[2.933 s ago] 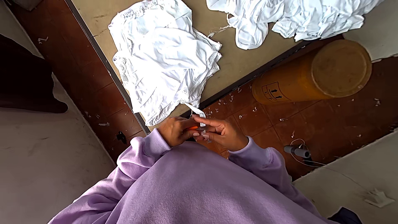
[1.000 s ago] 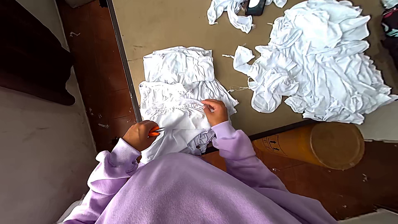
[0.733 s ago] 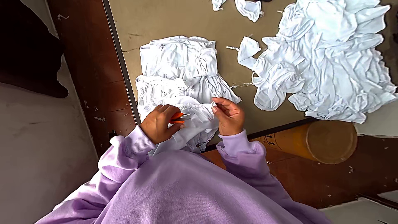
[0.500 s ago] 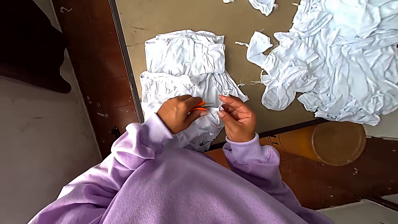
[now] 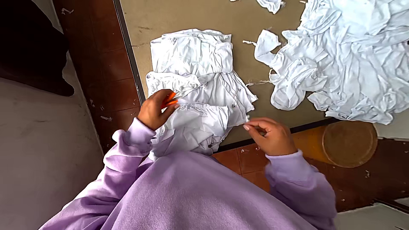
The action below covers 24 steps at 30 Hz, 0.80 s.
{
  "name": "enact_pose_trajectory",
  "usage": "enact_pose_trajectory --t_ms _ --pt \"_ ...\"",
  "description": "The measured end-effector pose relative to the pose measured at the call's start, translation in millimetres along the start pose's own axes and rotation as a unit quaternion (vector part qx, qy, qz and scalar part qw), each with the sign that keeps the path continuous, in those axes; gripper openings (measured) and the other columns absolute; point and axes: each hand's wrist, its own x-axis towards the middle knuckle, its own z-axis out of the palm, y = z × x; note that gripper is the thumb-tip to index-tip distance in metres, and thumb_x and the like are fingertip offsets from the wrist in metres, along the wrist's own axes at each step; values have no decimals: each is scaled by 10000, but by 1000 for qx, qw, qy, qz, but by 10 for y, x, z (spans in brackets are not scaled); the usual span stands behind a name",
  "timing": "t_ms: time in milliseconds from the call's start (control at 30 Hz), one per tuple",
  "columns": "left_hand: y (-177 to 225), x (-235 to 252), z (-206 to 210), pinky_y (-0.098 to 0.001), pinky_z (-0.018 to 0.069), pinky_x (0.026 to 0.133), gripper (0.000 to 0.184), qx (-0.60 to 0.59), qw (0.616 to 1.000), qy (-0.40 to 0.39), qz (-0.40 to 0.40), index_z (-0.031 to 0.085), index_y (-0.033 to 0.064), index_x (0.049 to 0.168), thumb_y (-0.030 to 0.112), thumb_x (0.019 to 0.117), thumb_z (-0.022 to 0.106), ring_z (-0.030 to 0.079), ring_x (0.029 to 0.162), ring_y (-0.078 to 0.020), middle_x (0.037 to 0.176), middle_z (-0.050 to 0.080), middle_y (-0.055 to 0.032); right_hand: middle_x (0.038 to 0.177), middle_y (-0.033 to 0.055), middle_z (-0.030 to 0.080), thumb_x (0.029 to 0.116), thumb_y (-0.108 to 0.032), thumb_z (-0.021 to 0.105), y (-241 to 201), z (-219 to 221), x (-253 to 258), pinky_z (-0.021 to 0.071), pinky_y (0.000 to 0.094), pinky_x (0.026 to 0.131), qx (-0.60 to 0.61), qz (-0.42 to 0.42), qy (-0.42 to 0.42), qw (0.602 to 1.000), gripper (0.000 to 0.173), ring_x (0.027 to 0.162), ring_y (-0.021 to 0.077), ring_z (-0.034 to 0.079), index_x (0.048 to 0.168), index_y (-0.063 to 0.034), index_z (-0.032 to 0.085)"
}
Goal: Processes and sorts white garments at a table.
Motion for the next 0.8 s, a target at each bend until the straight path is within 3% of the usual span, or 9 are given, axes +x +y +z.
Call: enact_pose_trajectory --t_ms 67,133,233,300,400,467,600,667,800 --pt "-231 -217 -142 -553 566 805 339 21 995 27 -96 638 -85 1192 81 902 694 699 874 -365 995 703 -247 1074 336 692 1014 -281 656 230 -130 -141 471 711 918 -164 182 -271 931 365 1051 529 657 1081 70 728" --pt "-348 -372 -235 -568 550 749 293 46 985 36 -160 658 -82 1140 6 861 662 687 822 -373 944 700 -246 1191 316 675 1014 -341 648 239 -64 -146 437 693 993 -215 245 -401 856 424 1165 517 619 1233 19 694" --pt "-383 -426 -222 -583 544 767 245 48 984 21 -170 699 -72 1096 6 864 681 693 839 -378 945 711 -240 1025 261 717 996 -151 669 -162 193 -56 512 659 891 -87 67 -222 969 216 993 454 690 1079 38 733" --pt "-394 -342 -111 -611 550 804 270 45 987 -13 -154 718 -33 1145 45 886 709 713 880 -390 991 730 -231 991 225 731 953 -76 648 -450 522 185 551 617 847 14 -81 -97 992 154 958 409 712 1001 38 740" --pt "-433 -140 58 -666 519 909 346 80 975 -113 -175 691 3 1261 115 934 708 701 1040 -443 1137 723 -239 1116 205 734 958 -76 627 -903 907 648 526 559 981 58 -166 -59 983 183 1102 387 689 1054 31 742" --pt "-450 -73 120 -671 506 930 280 107 966 -143 -188 718 2 1184 160 954 697 687 1093 -442 1154 721 -231 1172 223 715 958 -65 640 -1115 1114 922 484 542 1046 48 -168 -66 982 218 1166 411 655 1131 46 713" --pt "-448 -224 186 -570 569 757 128 36 999 28 -30 749 -44 945 49 857 738 725 840 -366 903 734 -207 1072 274 694 920 -39 705 -1381 1330 1157 528 536 941 132 -129 -76 980 286 1032 418 684 1142 116 613" --pt "-346 -299 167 -473 574 699 121 10 995 96 27 752 -33 927 8 818 722 705 760 -298 834 716 -173 972 213 691 896 -6 700 -1406 1351 1108 573 405 782 254 -136 -40 957 210 861 265 701 1027 83 562" --pt "-179 -392 142 -358 573 713 123 -35 985 162 57 740 -40 915 30 815 730 692 758 -227 828 716 -161 1075 178 732 893 47 645 -1389 1271 968 581 247 871 389 -203 19 899 71 997 127 714 905 76 709"
